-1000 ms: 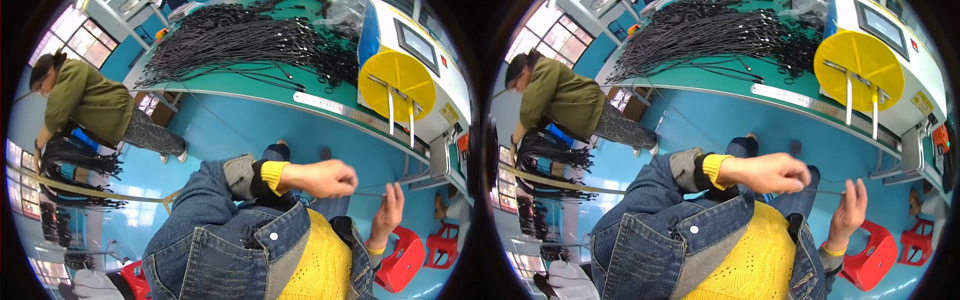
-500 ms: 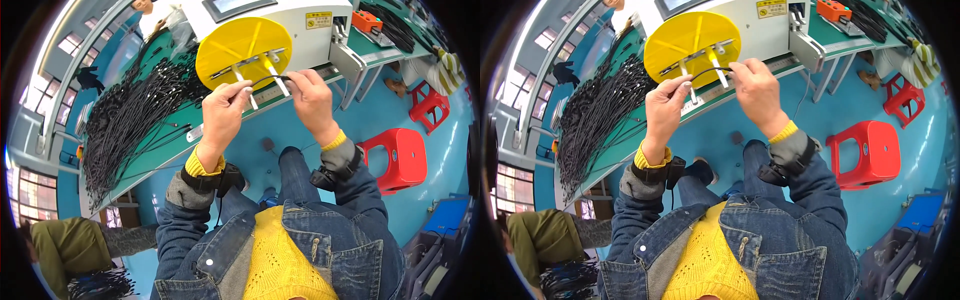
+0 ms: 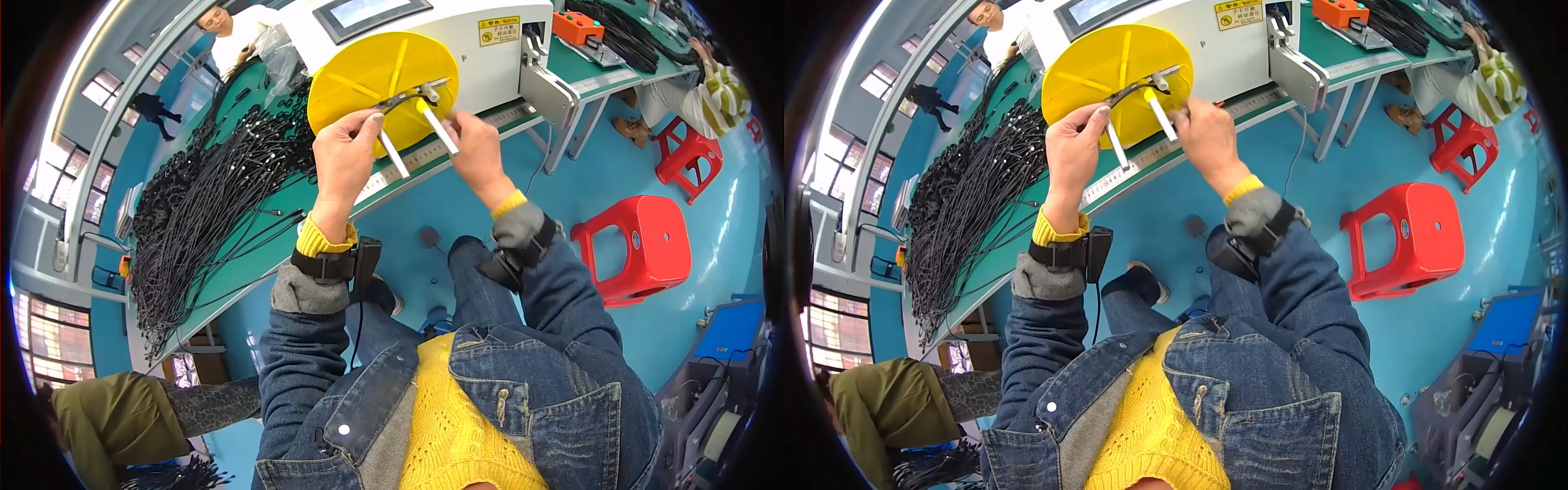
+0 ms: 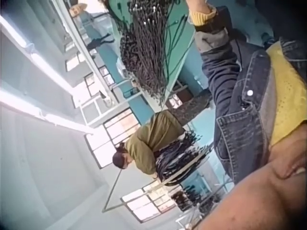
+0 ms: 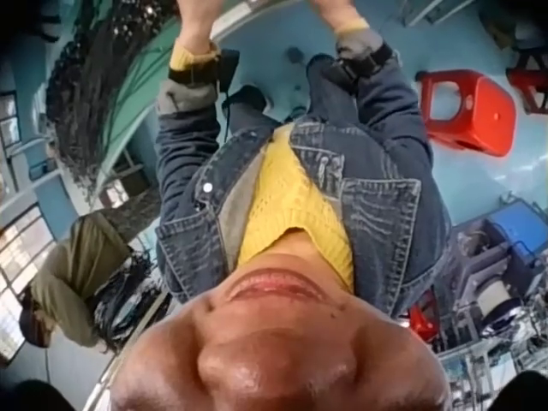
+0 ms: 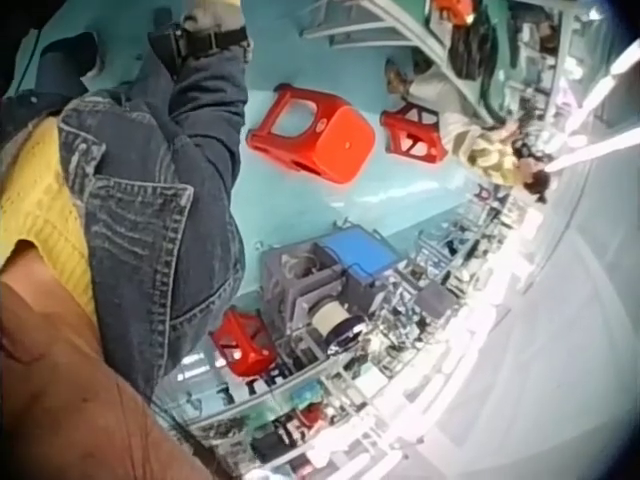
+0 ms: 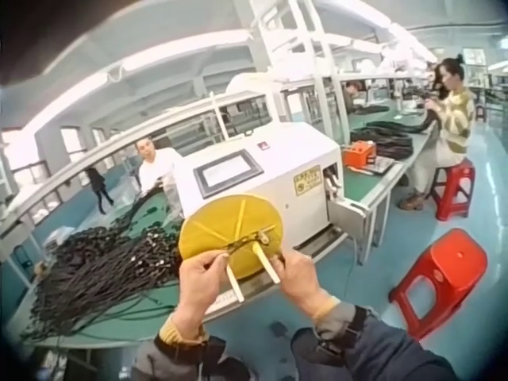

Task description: The person winds a cable around the spindles of a machine, removes the coiled cable, and secures it with a tie. This process is repeated for several more cables taken from a pile on the table.

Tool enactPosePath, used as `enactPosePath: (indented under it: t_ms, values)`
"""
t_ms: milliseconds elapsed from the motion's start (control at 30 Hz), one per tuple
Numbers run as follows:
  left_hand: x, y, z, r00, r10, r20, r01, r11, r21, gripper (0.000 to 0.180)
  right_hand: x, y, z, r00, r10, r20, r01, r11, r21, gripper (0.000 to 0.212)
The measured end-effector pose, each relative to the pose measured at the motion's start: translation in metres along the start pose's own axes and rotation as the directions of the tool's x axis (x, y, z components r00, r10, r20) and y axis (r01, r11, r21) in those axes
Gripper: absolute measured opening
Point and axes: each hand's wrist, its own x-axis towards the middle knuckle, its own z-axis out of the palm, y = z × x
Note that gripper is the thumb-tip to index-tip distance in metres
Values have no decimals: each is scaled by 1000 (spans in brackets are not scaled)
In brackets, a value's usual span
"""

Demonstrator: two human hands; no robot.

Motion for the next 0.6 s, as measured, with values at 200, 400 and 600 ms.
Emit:
enactPosePath:
  t_ms: [200,400,600]
  values:
    - [-18,-20,-5,994,-5,-110,-10,990,-137,17,-83,1,-54,943,183,280,-212,974,80,15]
    - [-18,-24,-3,991,15,-130,-34,989,-143,15,-124,2,-82,716,369,592,-440,897,-27,16]
    - [-24,-10,-12,945,284,-160,-261,954,148,14,-128,-1,-83,697,370,614,-473,881,6,17]
